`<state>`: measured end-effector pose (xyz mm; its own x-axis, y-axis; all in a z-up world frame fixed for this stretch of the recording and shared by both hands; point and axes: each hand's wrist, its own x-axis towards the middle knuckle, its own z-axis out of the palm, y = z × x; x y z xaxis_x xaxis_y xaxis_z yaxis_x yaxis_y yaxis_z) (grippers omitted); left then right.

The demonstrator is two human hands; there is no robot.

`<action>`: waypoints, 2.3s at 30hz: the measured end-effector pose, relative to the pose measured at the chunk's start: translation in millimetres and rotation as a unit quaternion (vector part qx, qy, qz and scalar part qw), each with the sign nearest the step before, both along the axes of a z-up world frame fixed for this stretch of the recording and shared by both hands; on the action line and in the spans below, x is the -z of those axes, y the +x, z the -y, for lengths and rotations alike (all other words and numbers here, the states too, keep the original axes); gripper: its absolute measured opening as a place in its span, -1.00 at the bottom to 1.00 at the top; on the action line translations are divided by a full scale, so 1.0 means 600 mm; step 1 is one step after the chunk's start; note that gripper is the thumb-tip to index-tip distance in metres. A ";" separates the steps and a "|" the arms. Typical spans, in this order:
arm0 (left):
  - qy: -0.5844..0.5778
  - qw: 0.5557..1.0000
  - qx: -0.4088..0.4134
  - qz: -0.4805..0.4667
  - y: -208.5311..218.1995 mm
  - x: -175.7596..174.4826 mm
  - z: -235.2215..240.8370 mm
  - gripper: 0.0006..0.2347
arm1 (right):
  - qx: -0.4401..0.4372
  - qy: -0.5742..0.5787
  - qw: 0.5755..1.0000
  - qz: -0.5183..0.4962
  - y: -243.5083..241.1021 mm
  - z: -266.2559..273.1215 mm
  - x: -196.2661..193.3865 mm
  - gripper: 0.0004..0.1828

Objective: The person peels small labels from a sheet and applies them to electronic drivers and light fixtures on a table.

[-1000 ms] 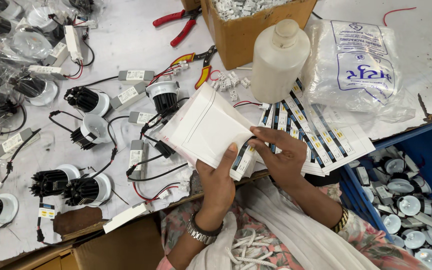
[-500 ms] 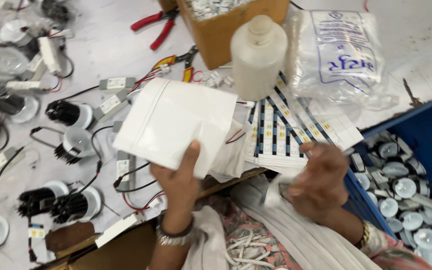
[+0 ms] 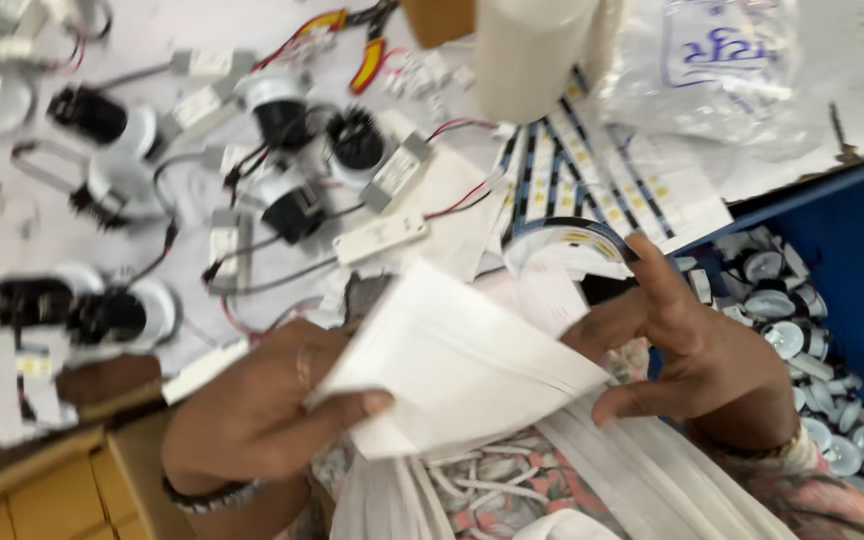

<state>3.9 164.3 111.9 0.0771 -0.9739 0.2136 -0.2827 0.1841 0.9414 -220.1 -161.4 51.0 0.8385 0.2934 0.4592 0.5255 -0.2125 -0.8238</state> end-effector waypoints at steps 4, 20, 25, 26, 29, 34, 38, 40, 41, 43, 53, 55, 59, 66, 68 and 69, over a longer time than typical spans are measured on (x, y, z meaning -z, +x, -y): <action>0.037 0.968 -0.241 -0.067 -0.037 0.017 -0.124 -0.94 | 0.072 0.013 0.991 -0.112 -0.026 -0.052 0.029 0.42; 0.270 0.724 -0.527 -0.354 -0.056 0.562 -0.306 -0.67 | 0.149 -0.195 0.958 0.146 0.066 -0.214 0.061 0.17; 0.296 0.733 -0.590 0.166 0.137 0.671 -0.206 -0.65 | 0.177 -0.144 0.956 0.183 0.053 -0.205 0.066 -0.01; 0.347 0.709 -0.584 0.189 0.150 0.683 -0.197 -0.65 | 0.196 -0.138 0.955 0.174 0.048 -0.204 0.067 -0.07; 0.395 0.692 -0.572 0.194 0.186 0.694 -0.166 -0.65 | 0.241 -0.107 0.954 0.145 0.035 -0.199 0.066 -0.24; 0.422 0.707 -0.547 0.150 0.222 0.691 -0.110 -0.64 | 0.264 -0.035 0.961 0.073 0.046 -0.182 0.078 -0.35; 0.375 0.791 -0.476 0.078 0.145 0.662 -0.123 -0.63 | 0.232 0.014 0.972 0.029 0.090 -0.181 0.080 -0.40; 0.291 0.885 -0.364 -0.012 0.083 0.603 -0.128 -0.63 | 0.194 0.043 0.980 -0.001 0.122 -0.191 0.075 -0.42; 0.239 0.924 -0.291 -0.070 0.041 0.544 -0.144 -0.63 | 0.171 0.063 0.983 -0.015 0.140 -0.201 0.073 -0.46; 0.133 0.955 -0.210 -0.164 -0.030 0.427 -0.197 -0.62 | 0.128 0.100 0.985 -0.051 0.170 -0.221 0.072 -0.54; -0.191 0.760 -0.476 -0.400 0.019 0.185 -0.237 -0.69 | -0.039 0.396 0.901 -0.174 0.296 -0.299 0.099 -0.88; -0.267 0.666 -0.428 -0.550 0.046 0.197 -0.157 -0.68 | -0.022 0.408 0.895 -0.180 0.292 -0.291 0.090 -0.86; -0.366 0.474 -0.466 -0.651 0.101 0.219 -0.073 -0.63 | 0.016 0.408 0.899 -0.158 0.276 -0.263 0.084 -0.88; -0.320 0.537 -0.608 -0.490 0.177 0.229 -0.111 -0.67 | 0.057 0.451 0.862 -0.224 0.260 -0.235 0.105 -0.84; -0.326 0.526 -0.594 -0.515 0.186 0.233 -0.129 -0.69 | 0.050 0.456 0.860 -0.224 0.263 -0.234 0.109 -0.85; -0.309 0.567 -0.574 -0.504 0.187 0.239 -0.142 -0.70 | 0.049 0.454 0.861 -0.225 0.265 -0.236 0.111 -0.85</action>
<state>116.4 249.2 -31.2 0.9704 0.0776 -0.2286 0.0740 0.8057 0.5877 -61.1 -19.7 -15.8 0.9916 -0.0973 0.0848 0.1265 0.6014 -0.7889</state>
